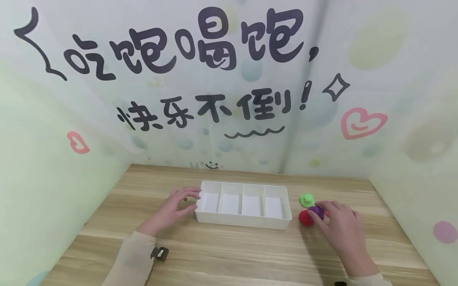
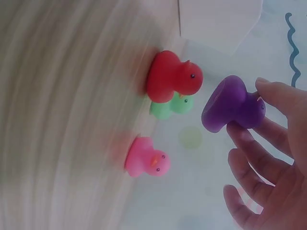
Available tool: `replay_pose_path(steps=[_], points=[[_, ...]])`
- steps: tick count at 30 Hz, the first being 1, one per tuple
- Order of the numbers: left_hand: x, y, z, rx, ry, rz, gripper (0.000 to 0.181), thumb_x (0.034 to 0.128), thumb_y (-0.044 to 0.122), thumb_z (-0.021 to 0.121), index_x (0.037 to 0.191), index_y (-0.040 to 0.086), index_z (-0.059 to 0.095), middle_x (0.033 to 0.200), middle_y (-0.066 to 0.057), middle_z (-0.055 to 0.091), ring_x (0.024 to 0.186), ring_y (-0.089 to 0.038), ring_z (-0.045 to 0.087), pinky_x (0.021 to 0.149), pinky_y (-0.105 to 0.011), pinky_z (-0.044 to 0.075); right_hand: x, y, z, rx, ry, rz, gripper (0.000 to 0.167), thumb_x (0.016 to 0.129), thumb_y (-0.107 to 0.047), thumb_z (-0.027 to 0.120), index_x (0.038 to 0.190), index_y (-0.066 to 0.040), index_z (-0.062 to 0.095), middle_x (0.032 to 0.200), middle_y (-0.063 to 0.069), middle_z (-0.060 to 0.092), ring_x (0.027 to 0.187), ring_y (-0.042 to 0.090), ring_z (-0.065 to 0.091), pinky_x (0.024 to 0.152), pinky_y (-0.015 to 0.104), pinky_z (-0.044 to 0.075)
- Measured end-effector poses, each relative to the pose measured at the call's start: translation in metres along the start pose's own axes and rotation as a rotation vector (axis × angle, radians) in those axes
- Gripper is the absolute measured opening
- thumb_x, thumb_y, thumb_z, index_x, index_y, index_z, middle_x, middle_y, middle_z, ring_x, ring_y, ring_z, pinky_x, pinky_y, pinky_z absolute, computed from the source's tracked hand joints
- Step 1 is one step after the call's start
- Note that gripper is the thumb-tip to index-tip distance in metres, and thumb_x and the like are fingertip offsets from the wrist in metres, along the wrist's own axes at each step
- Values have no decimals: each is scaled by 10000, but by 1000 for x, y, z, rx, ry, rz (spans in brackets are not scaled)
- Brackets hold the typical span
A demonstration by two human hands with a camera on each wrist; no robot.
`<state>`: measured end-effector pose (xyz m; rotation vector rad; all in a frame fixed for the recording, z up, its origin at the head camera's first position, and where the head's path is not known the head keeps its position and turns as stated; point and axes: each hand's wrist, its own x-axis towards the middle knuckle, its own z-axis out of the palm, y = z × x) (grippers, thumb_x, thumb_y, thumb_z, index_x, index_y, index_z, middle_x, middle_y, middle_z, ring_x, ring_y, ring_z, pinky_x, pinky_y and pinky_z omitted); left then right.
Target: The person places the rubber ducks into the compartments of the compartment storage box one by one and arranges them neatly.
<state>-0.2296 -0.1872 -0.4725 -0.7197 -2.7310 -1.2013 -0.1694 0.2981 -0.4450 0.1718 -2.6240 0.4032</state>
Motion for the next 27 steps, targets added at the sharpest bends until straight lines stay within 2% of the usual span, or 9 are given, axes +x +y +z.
replay_pose_path(steps=[3, 10, 14, 16, 20, 27], points=[[0, 1, 1, 3, -2, 3, 210, 964, 161, 725, 1170, 138, 689, 1491, 0, 588, 1204, -303, 510, 1001, -482, 476, 2, -3, 0, -5, 9, -12, 334, 833, -328, 854, 1086, -129, 764, 927, 85, 740, 834, 313, 661, 780, 615, 434], [2, 1, 1, 17, -17, -12, 205, 966, 182, 725, 1167, 162, 690, 1500, 19, 579, 1230, -237, 495, 1027, -466, 480, 7, -13, -1, 16, -5, 5, 353, 841, -324, 850, 1100, -104, 755, 1021, 173, 749, 967, 415, 664, 854, 650, 420], [2, 0, 1, 23, -18, -29, 201, 966, 192, 727, 1162, 202, 687, 1504, 55, 572, 1232, -222, 492, 1033, -464, 478, 11, -21, 0, 33, -4, 6, 331, 855, -343, 839, 1077, -115, 750, 966, 136, 735, 899, 350, 639, 864, 632, 404], [2, -1, 1, 21, -14, -24, 196, 967, 188, 727, 1157, 207, 686, 1501, 50, 575, 1225, -228, 494, 1028, -477, 481, 13, -24, 1, 37, 6, -9, 306, 854, -354, 840, 1046, -134, 748, 912, 85, 720, 831, 288, 615, 847, 606, 397], [2, 0, 1, 17, -5, -10, 192, 967, 179, 727, 1153, 206, 687, 1490, 33, 586, 1216, -240, 497, 1019, -500, 485, 17, -33, 3, 42, 22, -40, 289, 840, -352, 852, 1023, -152, 752, 907, 57, 728, 789, 248, 610, 844, 602, 403], [1, 0, 0, 13, -7, -12, 206, 967, 156, 725, 1169, 159, 686, 1492, 25, 584, 1216, -232, 480, 1030, -503, 481, 25, -49, 8, 51, 10, -60, 318, 836, -350, 856, 1075, -162, 765, 1001, 93, 755, 944, 344, 662, 881, 645, 413]])
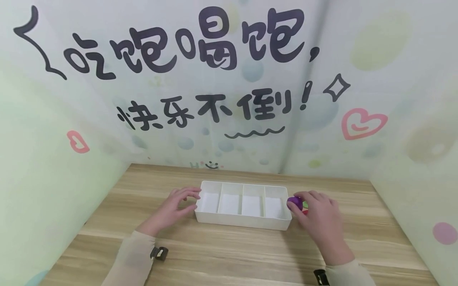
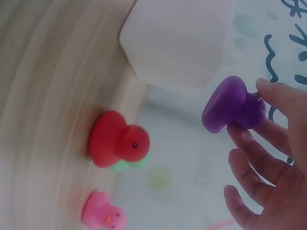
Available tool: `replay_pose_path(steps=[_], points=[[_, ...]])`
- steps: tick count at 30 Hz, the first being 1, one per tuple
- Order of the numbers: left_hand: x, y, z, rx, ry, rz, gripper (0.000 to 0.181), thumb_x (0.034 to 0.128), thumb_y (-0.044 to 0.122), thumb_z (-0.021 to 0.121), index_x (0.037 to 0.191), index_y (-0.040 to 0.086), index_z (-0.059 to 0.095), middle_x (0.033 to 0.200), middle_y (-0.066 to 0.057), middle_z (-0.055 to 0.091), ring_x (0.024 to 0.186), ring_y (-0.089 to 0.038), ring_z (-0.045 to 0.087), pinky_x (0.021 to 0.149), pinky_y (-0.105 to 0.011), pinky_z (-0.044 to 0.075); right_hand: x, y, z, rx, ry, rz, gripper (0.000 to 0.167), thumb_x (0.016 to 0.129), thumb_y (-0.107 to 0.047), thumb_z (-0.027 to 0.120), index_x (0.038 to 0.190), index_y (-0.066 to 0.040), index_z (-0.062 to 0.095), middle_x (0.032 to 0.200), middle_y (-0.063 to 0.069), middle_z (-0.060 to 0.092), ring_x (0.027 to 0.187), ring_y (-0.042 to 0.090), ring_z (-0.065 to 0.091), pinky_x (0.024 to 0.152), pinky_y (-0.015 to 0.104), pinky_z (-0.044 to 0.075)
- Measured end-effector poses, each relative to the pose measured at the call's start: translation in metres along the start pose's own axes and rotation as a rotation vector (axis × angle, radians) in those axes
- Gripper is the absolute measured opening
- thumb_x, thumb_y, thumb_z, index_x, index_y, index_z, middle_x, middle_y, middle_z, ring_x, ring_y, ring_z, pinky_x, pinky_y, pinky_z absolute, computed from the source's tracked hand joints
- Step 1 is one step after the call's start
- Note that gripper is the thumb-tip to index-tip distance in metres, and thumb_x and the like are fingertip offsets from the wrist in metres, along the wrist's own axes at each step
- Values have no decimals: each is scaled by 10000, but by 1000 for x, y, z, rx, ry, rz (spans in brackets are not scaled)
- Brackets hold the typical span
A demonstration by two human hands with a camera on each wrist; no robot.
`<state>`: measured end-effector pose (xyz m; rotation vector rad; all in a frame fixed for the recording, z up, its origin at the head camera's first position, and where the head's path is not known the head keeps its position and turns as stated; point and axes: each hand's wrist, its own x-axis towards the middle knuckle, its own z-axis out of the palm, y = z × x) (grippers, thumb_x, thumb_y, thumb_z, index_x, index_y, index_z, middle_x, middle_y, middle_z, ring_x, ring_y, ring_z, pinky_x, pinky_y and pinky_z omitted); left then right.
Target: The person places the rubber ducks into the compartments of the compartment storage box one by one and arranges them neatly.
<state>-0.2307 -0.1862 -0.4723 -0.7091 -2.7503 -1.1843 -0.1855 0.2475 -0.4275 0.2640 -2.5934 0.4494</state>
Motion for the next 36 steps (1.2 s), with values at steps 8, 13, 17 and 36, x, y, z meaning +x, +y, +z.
replay_pose_path(steps=[8, 13, 17, 36], points=[[-1, 1, -1, 1, 4, 13, 200, 969, 164, 723, 1165, 163, 689, 1490, 12, 587, 1233, -251, 489, 1029, -501, 484, 8, -17, 6, 34, -21, -1, 336, 849, -364, 846, 1104, -159, 770, 1033, 83, 760, 1014, 358, 660, 940, 655, 419], [-1, 0, -1, 2, 0, 10, 209, 976, 187, 716, 1178, 142, 690, 1497, 13, 580, 1248, -254, 487, 1035, -495, 482, 13, -28, 13, 61, -18, -33, 319, 847, -335, 851, 1089, -142, 773, 1014, 76, 763, 953, 329, 661, 883, 596, 435], [-2, -1, -1, 1, 4, 14, 202, 975, 190, 716, 1172, 152, 691, 1493, 17, 584, 1243, -249, 486, 1031, -483, 481, 16, -36, 18, 63, -16, -47, 308, 850, -333, 848, 1082, -144, 776, 1009, 73, 767, 963, 341, 667, 876, 581, 434], [-3, 4, -3, -15, -5, 2, 193, 975, 167, 717, 1166, 172, 687, 1492, -1, 586, 1249, -256, 486, 1043, -490, 478, 25, -70, 38, 74, -41, -101, 321, 848, -359, 852, 1083, -154, 773, 1041, 50, 768, 1017, 321, 684, 889, 555, 446]])
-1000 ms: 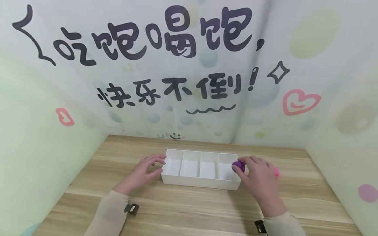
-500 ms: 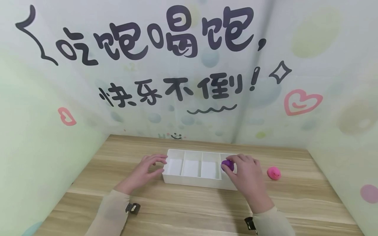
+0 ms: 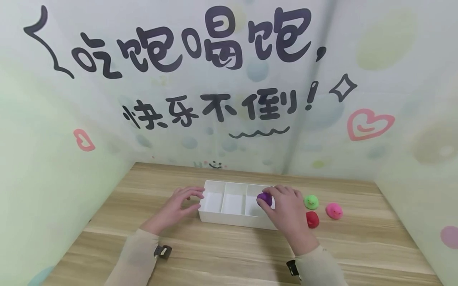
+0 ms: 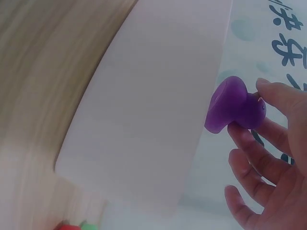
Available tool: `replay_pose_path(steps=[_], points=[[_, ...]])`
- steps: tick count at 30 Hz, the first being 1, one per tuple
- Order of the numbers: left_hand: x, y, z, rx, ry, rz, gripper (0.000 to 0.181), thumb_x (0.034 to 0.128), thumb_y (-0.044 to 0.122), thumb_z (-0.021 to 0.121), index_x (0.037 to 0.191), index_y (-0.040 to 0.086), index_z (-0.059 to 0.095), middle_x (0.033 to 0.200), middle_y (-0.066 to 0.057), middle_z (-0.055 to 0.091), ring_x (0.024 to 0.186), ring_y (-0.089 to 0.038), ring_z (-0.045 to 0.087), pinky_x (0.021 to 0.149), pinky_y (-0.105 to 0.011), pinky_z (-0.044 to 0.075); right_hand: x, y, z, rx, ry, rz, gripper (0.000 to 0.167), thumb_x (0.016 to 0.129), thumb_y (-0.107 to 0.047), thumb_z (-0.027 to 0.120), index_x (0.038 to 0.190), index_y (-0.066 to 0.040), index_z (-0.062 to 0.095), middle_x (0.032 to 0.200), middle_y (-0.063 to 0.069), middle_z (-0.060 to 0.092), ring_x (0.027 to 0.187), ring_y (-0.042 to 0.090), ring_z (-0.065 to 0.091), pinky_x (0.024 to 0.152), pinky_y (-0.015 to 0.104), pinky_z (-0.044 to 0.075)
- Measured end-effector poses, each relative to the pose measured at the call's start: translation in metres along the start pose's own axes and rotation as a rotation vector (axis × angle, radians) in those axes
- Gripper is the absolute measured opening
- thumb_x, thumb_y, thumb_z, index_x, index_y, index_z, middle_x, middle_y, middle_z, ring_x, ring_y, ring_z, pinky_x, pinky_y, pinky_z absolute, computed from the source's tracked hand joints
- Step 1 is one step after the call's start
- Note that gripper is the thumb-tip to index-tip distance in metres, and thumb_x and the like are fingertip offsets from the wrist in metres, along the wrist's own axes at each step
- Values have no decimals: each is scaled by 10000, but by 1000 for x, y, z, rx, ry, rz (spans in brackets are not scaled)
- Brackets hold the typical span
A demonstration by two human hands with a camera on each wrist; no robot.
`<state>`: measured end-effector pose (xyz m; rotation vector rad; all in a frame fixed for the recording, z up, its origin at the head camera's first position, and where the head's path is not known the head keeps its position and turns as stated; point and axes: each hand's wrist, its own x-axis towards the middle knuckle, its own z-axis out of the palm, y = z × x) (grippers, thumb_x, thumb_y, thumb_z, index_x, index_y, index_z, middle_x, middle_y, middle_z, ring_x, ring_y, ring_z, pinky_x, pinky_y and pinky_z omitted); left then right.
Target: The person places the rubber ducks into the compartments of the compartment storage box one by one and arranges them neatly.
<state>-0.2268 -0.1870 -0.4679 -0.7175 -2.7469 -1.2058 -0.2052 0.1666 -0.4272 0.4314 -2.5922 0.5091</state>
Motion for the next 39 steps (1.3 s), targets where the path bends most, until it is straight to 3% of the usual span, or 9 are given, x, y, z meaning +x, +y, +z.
replay_pose_path(steps=[10, 21, 31, 39], points=[[1, -3, 1, 11, -10, -2, 204, 983, 187, 710, 1181, 146, 683, 1506, -9, 574, 1258, -260, 481, 1051, -486, 482, 10, -20, 12, -26, -42, -14, 350, 859, -403, 838, 1094, -152, 770, 1052, 59, 759, 1068, 327, 672, 932, 561, 459], [1, -2, 0, 5, -3, 3, 205, 980, 183, 715, 1176, 130, 683, 1496, -6, 582, 1255, -273, 481, 1029, -494, 483, 20, -42, 21, 12, -55, -48, 351, 859, -421, 837, 1080, -156, 769, 1054, 32, 758, 1045, 292, 665, 957, 554, 467], [1, -2, 1, 19, -4, -22, 179, 984, 209, 714, 1158, 193, 678, 1495, 31, 580, 1239, -233, 482, 1025, -466, 480, 27, -57, 32, 20, -72, -62, 344, 870, -429, 826, 1086, -167, 768, 1073, 23, 756, 1088, 280, 657, 997, 552, 468], [1, 0, 0, 5, -6, -48, 195, 980, 194, 717, 1170, 164, 686, 1494, 24, 579, 1247, -240, 479, 1033, -484, 481, 34, -71, 41, 15, -90, -93, 331, 875, -440, 818, 1086, -189, 768, 1071, -6, 750, 1091, 263, 658, 1028, 564, 473]])
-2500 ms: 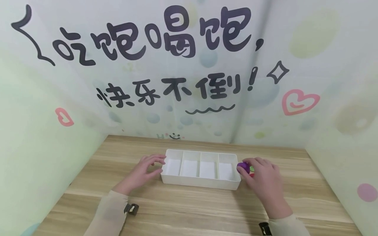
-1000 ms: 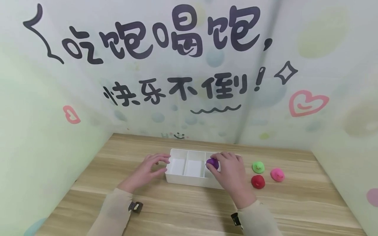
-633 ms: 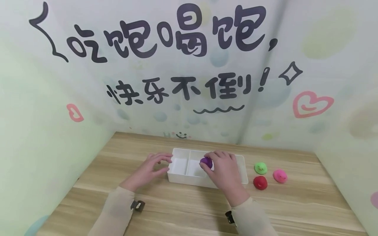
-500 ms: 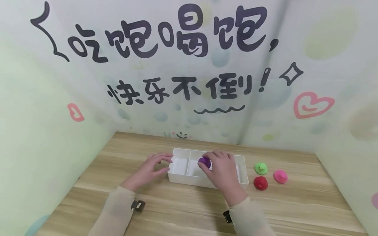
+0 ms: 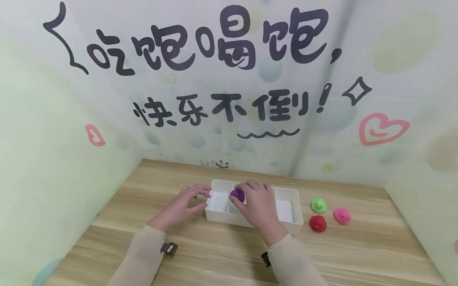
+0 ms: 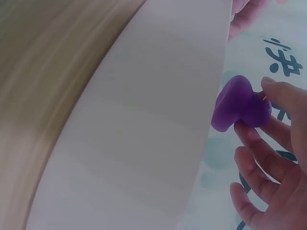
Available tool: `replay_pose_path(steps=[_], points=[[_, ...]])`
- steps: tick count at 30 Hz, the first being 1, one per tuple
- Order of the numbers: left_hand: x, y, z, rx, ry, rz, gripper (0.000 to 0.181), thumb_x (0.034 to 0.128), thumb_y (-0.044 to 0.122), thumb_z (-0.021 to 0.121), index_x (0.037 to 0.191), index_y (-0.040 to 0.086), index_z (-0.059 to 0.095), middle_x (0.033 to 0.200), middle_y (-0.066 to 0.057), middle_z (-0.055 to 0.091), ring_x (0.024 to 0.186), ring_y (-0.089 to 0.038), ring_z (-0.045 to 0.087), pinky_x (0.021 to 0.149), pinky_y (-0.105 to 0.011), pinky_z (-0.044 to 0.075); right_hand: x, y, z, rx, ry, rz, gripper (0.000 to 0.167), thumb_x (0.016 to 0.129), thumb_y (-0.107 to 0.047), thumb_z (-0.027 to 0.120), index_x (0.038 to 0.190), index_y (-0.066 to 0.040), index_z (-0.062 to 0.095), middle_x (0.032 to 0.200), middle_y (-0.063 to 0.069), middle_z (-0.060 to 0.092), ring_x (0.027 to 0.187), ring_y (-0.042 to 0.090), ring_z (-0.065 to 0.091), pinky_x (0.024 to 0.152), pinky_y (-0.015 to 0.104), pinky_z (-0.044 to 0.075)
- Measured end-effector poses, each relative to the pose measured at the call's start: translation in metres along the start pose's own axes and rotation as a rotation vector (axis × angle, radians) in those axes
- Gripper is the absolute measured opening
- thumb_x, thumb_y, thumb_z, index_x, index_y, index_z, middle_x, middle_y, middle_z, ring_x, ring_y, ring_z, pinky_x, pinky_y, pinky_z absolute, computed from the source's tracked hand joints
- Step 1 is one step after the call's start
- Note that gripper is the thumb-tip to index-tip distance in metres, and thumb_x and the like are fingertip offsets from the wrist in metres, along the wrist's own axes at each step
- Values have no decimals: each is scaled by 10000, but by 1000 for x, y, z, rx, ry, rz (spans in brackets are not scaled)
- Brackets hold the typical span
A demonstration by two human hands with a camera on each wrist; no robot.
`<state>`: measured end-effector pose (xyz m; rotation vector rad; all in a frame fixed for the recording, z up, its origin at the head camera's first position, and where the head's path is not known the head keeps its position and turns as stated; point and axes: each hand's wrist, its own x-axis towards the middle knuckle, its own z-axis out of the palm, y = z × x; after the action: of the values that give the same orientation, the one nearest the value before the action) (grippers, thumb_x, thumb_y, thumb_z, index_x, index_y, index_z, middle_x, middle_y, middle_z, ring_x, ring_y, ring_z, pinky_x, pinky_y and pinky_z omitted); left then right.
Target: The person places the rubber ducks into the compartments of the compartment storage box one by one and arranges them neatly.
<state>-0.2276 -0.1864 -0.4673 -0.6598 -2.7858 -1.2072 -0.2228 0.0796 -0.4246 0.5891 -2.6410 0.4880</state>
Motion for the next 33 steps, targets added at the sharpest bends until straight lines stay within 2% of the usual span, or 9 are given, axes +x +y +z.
replay_pose_path(steps=[8, 14, 20, 26, 33], points=[[0, -2, 0, 10, 6, 18, 204, 978, 199, 717, 1174, 153, 686, 1500, 13, 579, 1228, -247, 487, 1010, -494, 488, 6, -12, 6, 22, 8, -51, 294, 881, -429, 816, 1058, -199, 767, 1049, -27, 746, 1076, 248, 665, 1030, 536, 478], [0, -3, 0, 29, -2, 9, 205, 982, 210, 716, 1182, 176, 685, 1504, 41, 574, 1225, -217, 481, 1005, -451, 483, 11, -20, 12, 23, 2, -83, 251, 892, -428, 806, 1039, -229, 765, 1026, -64, 736, 1033, 216, 656, 1021, 526, 494], [1, -1, 0, 27, -7, 12, 209, 982, 215, 719, 1186, 184, 683, 1515, 41, 568, 1244, -221, 473, 1007, -443, 475, 16, -22, 19, 22, 20, -115, 253, 878, -415, 824, 1026, -218, 764, 1011, -60, 736, 1013, 214, 662, 1009, 538, 503], [0, -1, 1, 30, 11, 35, 191, 981, 205, 718, 1167, 177, 682, 1501, 23, 580, 1251, -241, 483, 994, -464, 483, 19, -23, 25, -1, 0, -128, 285, 865, -426, 833, 1045, -215, 765, 1033, -35, 741, 1034, 223, 656, 1008, 533, 501], [0, -1, 0, 35, 8, 19, 202, 975, 204, 723, 1172, 178, 683, 1510, 23, 573, 1273, -244, 484, 1019, -484, 478, 23, -22, 31, -17, -29, -144, 306, 855, -421, 841, 1051, -200, 763, 1031, -10, 751, 1032, 238, 658, 1020, 542, 499]])
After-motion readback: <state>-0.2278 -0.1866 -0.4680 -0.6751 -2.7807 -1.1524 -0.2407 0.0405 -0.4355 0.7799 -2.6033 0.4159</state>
